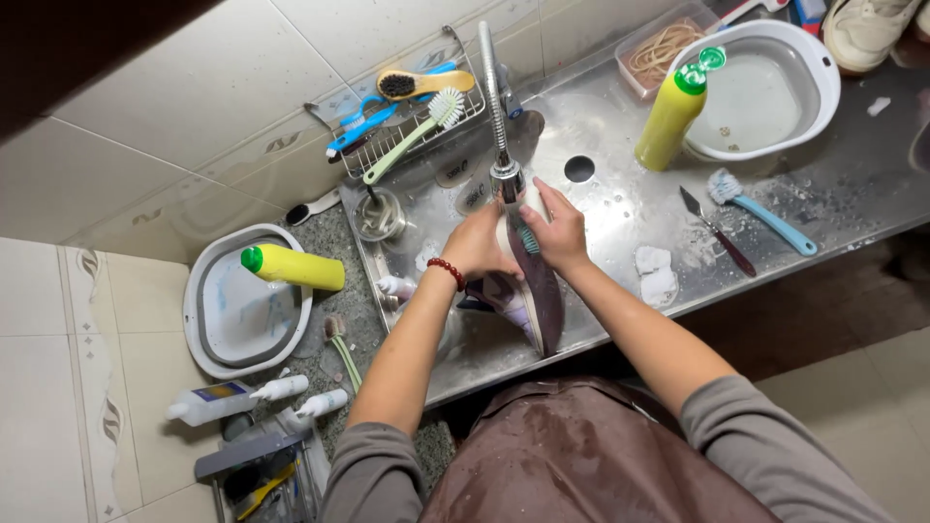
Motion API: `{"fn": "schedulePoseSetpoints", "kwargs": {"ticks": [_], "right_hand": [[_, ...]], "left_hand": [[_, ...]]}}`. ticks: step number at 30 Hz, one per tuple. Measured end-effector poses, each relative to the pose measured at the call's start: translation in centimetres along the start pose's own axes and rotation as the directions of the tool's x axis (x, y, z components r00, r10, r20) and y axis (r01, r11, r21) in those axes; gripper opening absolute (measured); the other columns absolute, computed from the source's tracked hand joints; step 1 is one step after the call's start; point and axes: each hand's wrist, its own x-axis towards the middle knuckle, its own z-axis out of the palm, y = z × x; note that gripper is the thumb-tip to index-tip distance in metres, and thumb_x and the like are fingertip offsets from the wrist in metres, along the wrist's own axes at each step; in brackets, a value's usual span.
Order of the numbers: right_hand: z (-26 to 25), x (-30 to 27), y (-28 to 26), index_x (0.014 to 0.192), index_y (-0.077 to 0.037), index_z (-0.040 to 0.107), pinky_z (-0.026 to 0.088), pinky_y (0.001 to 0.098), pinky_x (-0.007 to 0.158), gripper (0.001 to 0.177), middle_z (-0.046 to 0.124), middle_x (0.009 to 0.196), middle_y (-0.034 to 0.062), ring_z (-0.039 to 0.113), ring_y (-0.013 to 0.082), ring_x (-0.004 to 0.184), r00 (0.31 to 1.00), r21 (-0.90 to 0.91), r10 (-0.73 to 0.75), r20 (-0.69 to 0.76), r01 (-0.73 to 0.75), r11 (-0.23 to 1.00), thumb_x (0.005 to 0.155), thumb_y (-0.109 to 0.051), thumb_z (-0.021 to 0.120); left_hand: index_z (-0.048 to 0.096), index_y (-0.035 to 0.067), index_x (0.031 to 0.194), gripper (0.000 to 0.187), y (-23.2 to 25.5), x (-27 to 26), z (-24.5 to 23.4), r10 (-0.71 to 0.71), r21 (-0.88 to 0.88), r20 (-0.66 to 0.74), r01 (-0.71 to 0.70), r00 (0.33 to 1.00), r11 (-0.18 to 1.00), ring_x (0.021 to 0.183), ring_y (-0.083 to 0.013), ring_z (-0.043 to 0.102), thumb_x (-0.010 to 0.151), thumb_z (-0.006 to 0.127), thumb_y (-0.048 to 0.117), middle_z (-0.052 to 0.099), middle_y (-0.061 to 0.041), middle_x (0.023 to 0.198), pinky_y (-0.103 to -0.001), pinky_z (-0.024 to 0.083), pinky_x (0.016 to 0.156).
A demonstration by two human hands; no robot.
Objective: The person cleans a purple and white sneaker at a stainless steel sink. They scrub the upper with a cloth, rinse the shoe, and use a metal scraper to clean the sole. The person then scrubs the sole with a brush and rinses it again. Finally, they apply a cleaning solution from a bottle to the shoe's upper.
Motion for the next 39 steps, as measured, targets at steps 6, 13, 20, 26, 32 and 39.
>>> {"fn": "schedulePoseSetpoints", "kwargs": {"ticks": [6,13,20,26,32,39], "right_hand": [[-0.3,-5.4,3.4,0.138,0.003,0.059,0.051,0.0399,0.099,0.059,0.067,0.126,0.026,0.067,0.0371,0.117,0.99,-0.115,0.041,0.135,-0.026,0.993,0.09,-0.029,0.075],[0.7,-2.1,-0.2,0.118,0.004,0.065,0.057,0.037,0.09,0.046,0.071,0.114,0.0231,0.073,0.0333,0.098,0.956,-0.067,0.23,0.18,-0.221,0.973,0.095,-0.035,0.074],[-0.4,-4.6,3.9,0.13,0.004,0.062,0.052,0.0438,0.098,0.057,0.066,0.124,0.023,0.064,0.0393,0.115,0.965,-0.177,-0.157,0.212,0.195,0.965,0.088,-0.031,0.078],[-2.4,-1.7,-1.0,0.132,0.005,0.06,0.051,0.0449,0.097,0.06,0.065,0.126,0.0242,0.062,0.0404,0.114,0.923,-0.193,-0.306,0.233,0.352,0.916,0.086,-0.03,0.078],[-4.1,-1.2,-0.5,0.133,0.004,0.06,0.052,0.044,0.095,0.062,0.065,0.123,0.0227,0.063,0.0395,0.11,0.917,-0.263,-0.297,0.266,0.365,0.893,0.085,-0.03,0.08],[-4.4,-0.6,0.2,0.131,0.002,0.062,0.054,0.0435,0.091,0.062,0.066,0.12,0.0202,0.064,0.0375,0.103,0.837,-0.137,-0.388,0.385,0.468,0.873,0.082,-0.031,0.082]], "left_hand": [[0.054,0.009,0.136,0.109,-0.3,-1.9,-2.1,-0.291,-0.106,0.152,0.308,0.945,0.945,0.121,-0.0329,0.065,0.039,0.097,0.031,0.07,-0.016,0.125,-0.04,0.052,0.101],[0.053,0.003,0.136,0.107,-2.4,-2.4,0.4,-0.101,-0.136,0.069,0.109,0.992,0.985,0.125,-0.0351,0.061,0.045,0.103,0.027,0.065,-0.02,0.131,-0.039,0.05,0.106],[0.052,0.006,0.138,0.111,-4.0,-3.7,1.3,-0.231,-0.285,-0.03,0.213,0.973,0.935,0.123,-0.0275,0.062,0.041,0.102,0.025,0.065,-0.013,0.131,-0.036,0.049,0.106],[0.055,0.008,0.136,0.104,-2.8,-2.7,4.0,-0.28,-0.305,-0.285,0.19,0.917,0.933,0.126,-0.027,0.063,0.046,0.103,0.028,0.065,-0.012,0.133,-0.037,0.05,0.109],[0.046,0.0,0.142,0.112,0.3,-3.5,7.2,-0.26,-0.304,-0.348,0.154,0.9,0.94,0.126,-0.0325,0.057,0.048,0.102,0.027,0.056,-0.018,0.135,-0.04,0.047,0.106],[0.054,0.001,0.131,0.1,1.1,-4.0,7.3,-0.321,-0.293,-0.242,0.246,0.915,0.924,0.116,-0.0333,0.062,0.045,0.098,0.025,0.06,-0.016,0.125,-0.04,0.053,0.1]]}}
